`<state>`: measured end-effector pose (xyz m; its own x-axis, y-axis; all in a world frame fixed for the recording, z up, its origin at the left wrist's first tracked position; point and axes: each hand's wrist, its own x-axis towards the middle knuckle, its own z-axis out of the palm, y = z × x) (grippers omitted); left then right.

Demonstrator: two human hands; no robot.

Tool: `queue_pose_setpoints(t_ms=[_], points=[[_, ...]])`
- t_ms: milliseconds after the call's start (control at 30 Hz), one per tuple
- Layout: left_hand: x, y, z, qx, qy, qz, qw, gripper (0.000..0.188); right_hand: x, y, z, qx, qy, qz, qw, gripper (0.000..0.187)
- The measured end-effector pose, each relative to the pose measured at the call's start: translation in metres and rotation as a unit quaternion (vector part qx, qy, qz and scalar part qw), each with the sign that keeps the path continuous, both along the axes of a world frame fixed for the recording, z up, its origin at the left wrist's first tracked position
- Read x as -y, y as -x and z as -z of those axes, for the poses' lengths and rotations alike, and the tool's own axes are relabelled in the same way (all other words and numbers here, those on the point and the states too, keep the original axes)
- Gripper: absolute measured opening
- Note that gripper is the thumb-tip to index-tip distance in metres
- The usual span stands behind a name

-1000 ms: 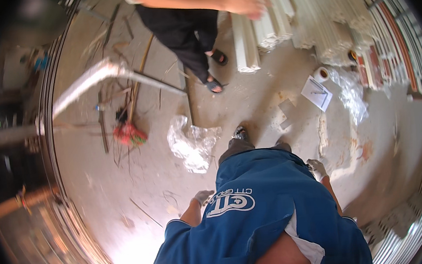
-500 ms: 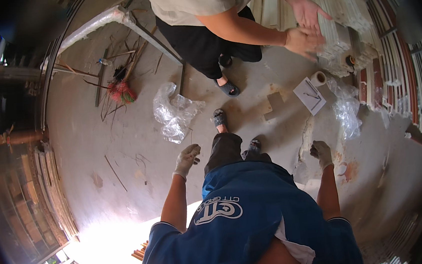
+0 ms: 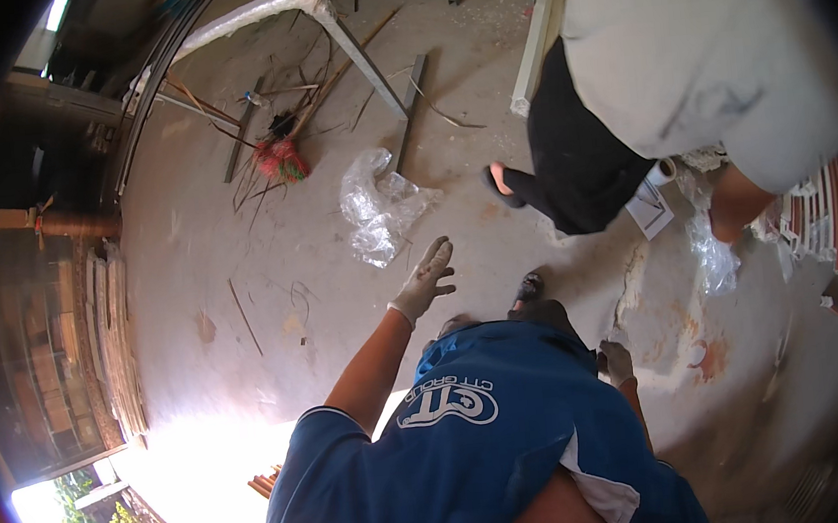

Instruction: The person repeatedly picks up long, white plastic profiles from a pile and stacks them onto a metal rack. The person handles the profiles one at a time, aligning them with the existing stack.

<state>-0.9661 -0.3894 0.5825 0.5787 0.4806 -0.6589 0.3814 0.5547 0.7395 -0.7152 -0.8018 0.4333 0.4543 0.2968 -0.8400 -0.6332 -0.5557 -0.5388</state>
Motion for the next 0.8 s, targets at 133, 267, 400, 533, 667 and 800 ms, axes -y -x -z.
queue_pose_setpoints(t_ms=[133, 267, 400, 533, 667, 800], points=[[0.013, -0.002, -0.024, 0.139, 0.067, -0.026, 0.988, 0.094, -0.112, 0.014, -0.037, 0.071, -0.08, -0.095, 0.99, 0.024], [0.029, 0.033, -0.04, 0.226, 0.134, -0.095, 0.96, 0.101, -0.217, 0.093, -0.094, 0.189, -0.229, -0.284, 0.911, 0.03], [0.034, 0.081, -0.053, 0.269, 0.153, -0.154, 0.938, 0.105, -0.269, 0.179, -0.141, 0.002, -0.285, -0.238, 0.928, 0.035], [0.04, 0.122, -0.055, 0.276, 0.14, -0.169, 0.936, 0.102, -0.281, 0.229, -0.156, -0.044, -0.306, -0.236, 0.921, 0.033], [0.046, 0.14, -0.057, 0.301, 0.121, -0.182, 0.928, 0.101, -0.279, 0.253, -0.146, -0.079, -0.303, -0.175, 0.933, 0.03], [0.061, 0.138, -0.067, 0.361, 0.153, -0.167, 0.905, 0.09, -0.28, 0.253, -0.139, -0.006, -0.296, -0.102, 0.95, 0.029]])
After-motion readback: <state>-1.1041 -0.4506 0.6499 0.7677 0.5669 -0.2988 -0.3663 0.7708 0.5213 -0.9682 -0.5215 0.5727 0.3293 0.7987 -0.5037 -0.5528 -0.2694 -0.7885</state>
